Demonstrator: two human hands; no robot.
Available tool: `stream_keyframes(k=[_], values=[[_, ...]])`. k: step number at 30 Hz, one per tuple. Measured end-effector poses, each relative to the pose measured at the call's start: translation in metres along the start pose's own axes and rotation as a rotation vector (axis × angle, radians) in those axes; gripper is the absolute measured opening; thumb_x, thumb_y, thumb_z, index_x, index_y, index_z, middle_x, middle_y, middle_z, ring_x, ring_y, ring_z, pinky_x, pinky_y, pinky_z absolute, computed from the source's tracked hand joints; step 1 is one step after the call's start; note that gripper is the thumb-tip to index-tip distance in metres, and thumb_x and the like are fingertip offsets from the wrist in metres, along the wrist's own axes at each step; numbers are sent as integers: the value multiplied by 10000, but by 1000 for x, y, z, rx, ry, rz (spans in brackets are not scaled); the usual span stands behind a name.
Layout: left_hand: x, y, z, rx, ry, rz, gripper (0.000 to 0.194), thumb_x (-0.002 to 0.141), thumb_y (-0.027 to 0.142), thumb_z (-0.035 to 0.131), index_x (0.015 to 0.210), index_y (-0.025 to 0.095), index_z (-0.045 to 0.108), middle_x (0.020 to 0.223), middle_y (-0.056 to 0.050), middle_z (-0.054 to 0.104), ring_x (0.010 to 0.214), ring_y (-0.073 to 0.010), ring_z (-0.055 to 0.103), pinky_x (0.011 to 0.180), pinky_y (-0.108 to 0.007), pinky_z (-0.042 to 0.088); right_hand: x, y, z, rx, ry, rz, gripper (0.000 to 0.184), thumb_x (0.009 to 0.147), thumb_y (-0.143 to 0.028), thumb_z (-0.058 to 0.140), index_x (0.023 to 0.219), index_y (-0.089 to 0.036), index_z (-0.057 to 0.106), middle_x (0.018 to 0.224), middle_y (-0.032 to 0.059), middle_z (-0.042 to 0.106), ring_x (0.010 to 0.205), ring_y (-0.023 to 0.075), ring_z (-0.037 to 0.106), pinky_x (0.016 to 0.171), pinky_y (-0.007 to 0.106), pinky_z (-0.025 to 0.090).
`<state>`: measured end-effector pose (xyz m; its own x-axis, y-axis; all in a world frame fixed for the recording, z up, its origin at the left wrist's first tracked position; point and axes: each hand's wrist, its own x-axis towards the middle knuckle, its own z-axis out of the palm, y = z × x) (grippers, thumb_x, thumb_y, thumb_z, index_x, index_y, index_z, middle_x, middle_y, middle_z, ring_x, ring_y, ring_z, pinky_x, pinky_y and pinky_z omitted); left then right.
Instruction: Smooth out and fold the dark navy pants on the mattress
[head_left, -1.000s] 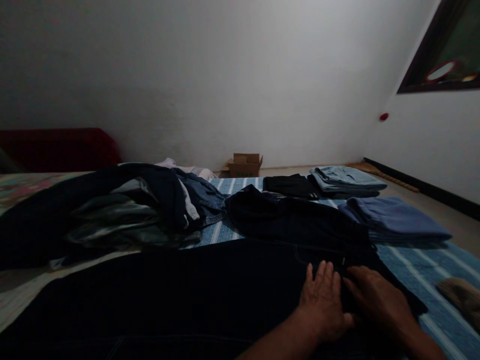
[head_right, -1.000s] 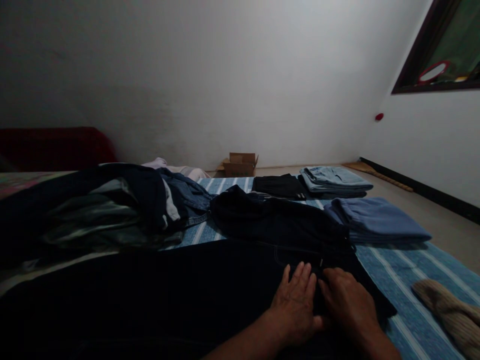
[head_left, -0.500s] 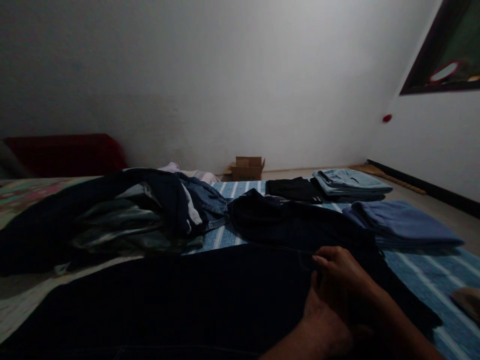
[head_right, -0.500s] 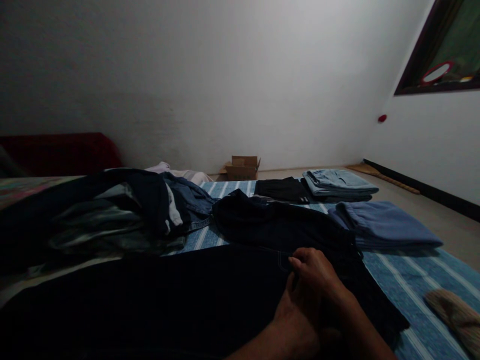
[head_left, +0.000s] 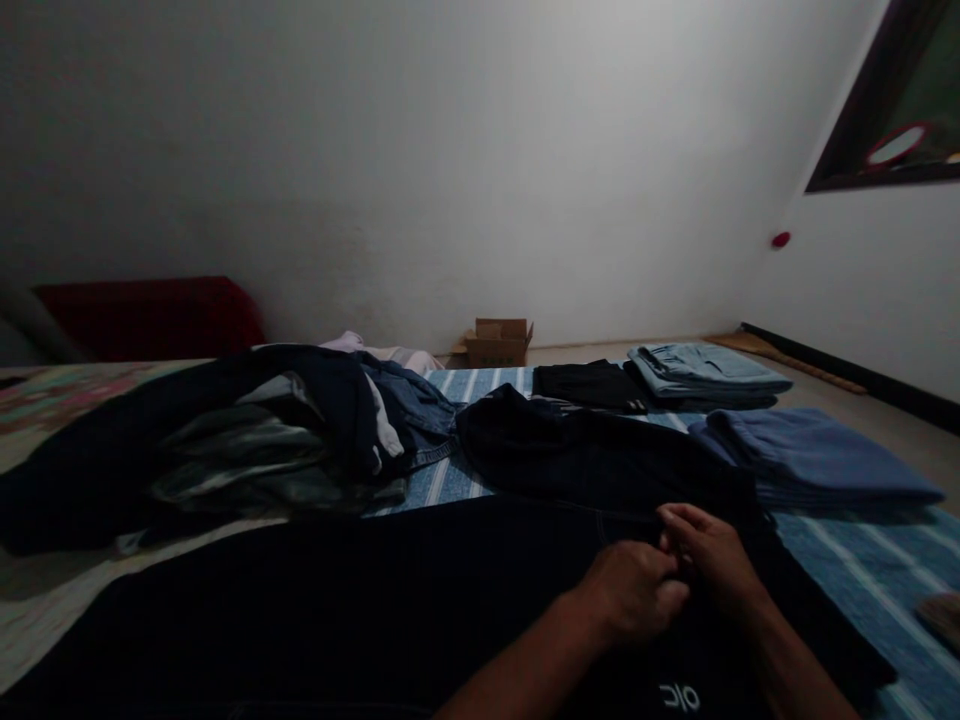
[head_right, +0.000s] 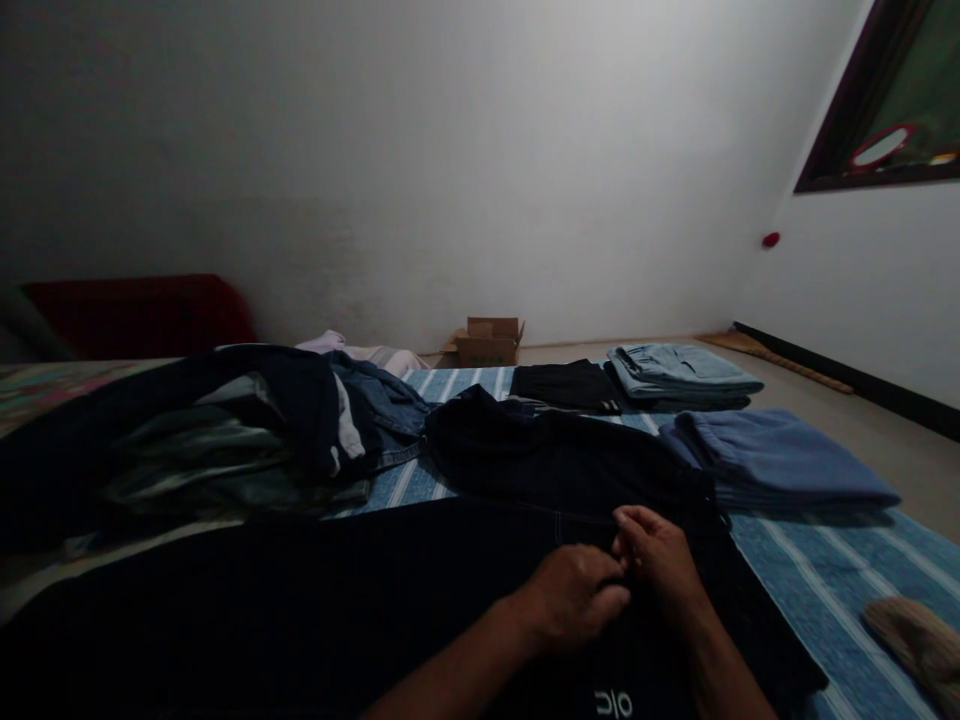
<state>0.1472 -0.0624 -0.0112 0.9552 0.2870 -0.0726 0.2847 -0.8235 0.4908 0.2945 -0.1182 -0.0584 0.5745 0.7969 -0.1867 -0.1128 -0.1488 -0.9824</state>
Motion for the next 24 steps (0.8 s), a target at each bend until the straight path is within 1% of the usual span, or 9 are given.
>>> stream_keyframes(k=[2, 5, 8, 10, 12, 15, 18, 21, 24], values=[[6, -14, -22, 58, 103, -68, 267, 875, 290, 405, 1059, 222, 586, 1081, -30, 636, 1017, -178, 577, 896, -280, 450, 2, 4, 1, 4, -15, -7, 493, 629, -566, 679, 865, -143, 590, 528, -10, 577, 409, 101, 478, 395, 201, 299], [18, -40, -53, 154, 259, -224, 268, 864, 202, 404, 1103, 207, 524, 1154, -60, 573, 1071, -197, 540, 922, -313, 437, 3, 9, 3, -13, -33, 9, 488, 654, -573, 657, 881, -145, 593, 533, -9, 583, 401, 100, 479, 381, 195, 287], [33, -65, -81, 222, 373, -368, 426, 848, 101, 388, 1256, 222, 399, 1342, -79, 432, 1162, -213, 490, 962, -345, 412, 4, 10, 4, -45, -41, -2, 472, 670, -569, 645, 879, -149, 596, 542, -9, 586, 405, 99, 484, 374, 192, 289], [43, -81, -94, 247, 400, -443, 560, 817, 64, 439, 1331, 249, 316, 1449, -78, 296, 1173, -237, 491, 964, -373, 411, 3, 9, 5, -55, -45, -14, 465, 675, -568, 641, 877, -151, 596, 543, -9, 589, 408, 98, 486, 373, 190, 291], [53, -95, -103, 252, 400, -513, 648, 785, 60, 524, 1355, 263, 295, 1485, -93, 220, 1128, -258, 527, 933, -397, 435, 3, 9, 5, -50, -47, -20, 466, 676, -570, 638, 879, -153, 595, 540, -10, 588, 408, 98, 486, 370, 189, 292], [62, -114, -108, 224, 402, -627, 538, 817, 179, 592, 1312, 211, 383, 1394, -126, 363, 1059, -251, 555, 873, -437, 472, 3, 9, 5, -58, -44, -11, 473, 676, -574, 634, 889, -154, 592, 544, -10, 590, 412, 101, 494, 371, 191, 299], [63, -126, -110, 165, 442, -700, 360, 863, 311, 558, 1185, 160, 509, 1203, -95, 533, 1028, -226, 556, 857, -447, 479, 4, 9, 6, -76, -49, -6, 478, 685, -577, 621, 904, -153, 591, 552, -8, 593, 421, 106, 502, 376, 193, 302], [58, -130, -115, 74, 538, -697, 290, 864, 318, 558, 1104, 156, 559, 1150, -81, 566, 1019, -215, 561, 867, -440, 471, 3, 8, 7, -83, -58, -4, 470, 681, -574, 624, 891, -155, 591, 550, -9, 593, 419, 105, 501, 376, 192, 302], [47, -128, -126, -61, 679, -631, 191, 861, 268, 555, 998, 145, 602, 1116, -74, 591, 1044, -210, 552, 905, -438, 448, 2, 7, 8, -59, -43, -2, 458, 673, -570, 628, 868, -159, 585, 536, -19, 581, 401, 97, 486, 371, 189, 299]])
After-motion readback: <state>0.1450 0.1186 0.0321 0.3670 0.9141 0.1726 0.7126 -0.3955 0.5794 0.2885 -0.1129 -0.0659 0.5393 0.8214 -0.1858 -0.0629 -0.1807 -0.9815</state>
